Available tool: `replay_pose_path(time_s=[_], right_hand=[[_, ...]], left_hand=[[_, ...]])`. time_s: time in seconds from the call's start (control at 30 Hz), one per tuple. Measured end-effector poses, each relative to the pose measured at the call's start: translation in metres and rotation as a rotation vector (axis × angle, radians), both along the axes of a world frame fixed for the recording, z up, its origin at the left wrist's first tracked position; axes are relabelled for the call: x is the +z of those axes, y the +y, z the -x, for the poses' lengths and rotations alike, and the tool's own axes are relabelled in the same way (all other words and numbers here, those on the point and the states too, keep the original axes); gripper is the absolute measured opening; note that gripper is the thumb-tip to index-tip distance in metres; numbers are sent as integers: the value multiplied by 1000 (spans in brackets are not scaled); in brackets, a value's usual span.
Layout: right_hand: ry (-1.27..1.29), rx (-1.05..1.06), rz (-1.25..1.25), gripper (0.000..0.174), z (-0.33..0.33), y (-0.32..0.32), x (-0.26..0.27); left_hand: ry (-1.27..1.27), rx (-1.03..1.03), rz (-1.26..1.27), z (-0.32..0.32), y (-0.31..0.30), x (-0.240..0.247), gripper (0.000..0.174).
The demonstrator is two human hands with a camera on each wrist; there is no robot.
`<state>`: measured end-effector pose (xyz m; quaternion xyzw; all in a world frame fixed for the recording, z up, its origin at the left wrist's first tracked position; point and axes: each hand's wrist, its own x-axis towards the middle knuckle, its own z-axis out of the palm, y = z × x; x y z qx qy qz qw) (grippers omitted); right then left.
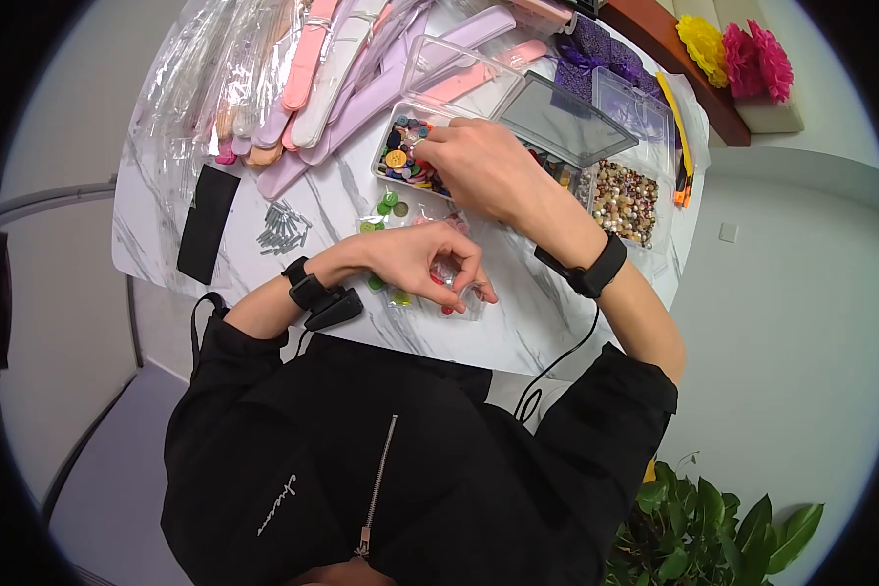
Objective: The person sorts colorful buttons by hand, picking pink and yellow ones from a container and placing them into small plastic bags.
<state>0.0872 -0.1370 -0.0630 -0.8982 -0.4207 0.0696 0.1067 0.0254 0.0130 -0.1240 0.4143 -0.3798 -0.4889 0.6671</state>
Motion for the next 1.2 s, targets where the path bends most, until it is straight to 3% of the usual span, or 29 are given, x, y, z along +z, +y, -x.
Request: replay_pose_path(time_s=[0.2,0.33,0.63,0.9,1.2], right_hand=[[-130,-212,38,17,-5,5,-16],[-190,-208,189,13,-9,18,-18],[-201,-181,243,5,-10,23,-16],[-232,-270,39,7,-9,25,-20],[-163,-180,-150,9,-12,24,-24]], left_hand=[[-2,-12,-28,0,0,2,22],[41,-7,-17,-1,1,2,21],[14,-5,22,-1,1,3,22],[7,-5,42,0,-1,0,21],[5,-10,20,-1,2,2,21]])
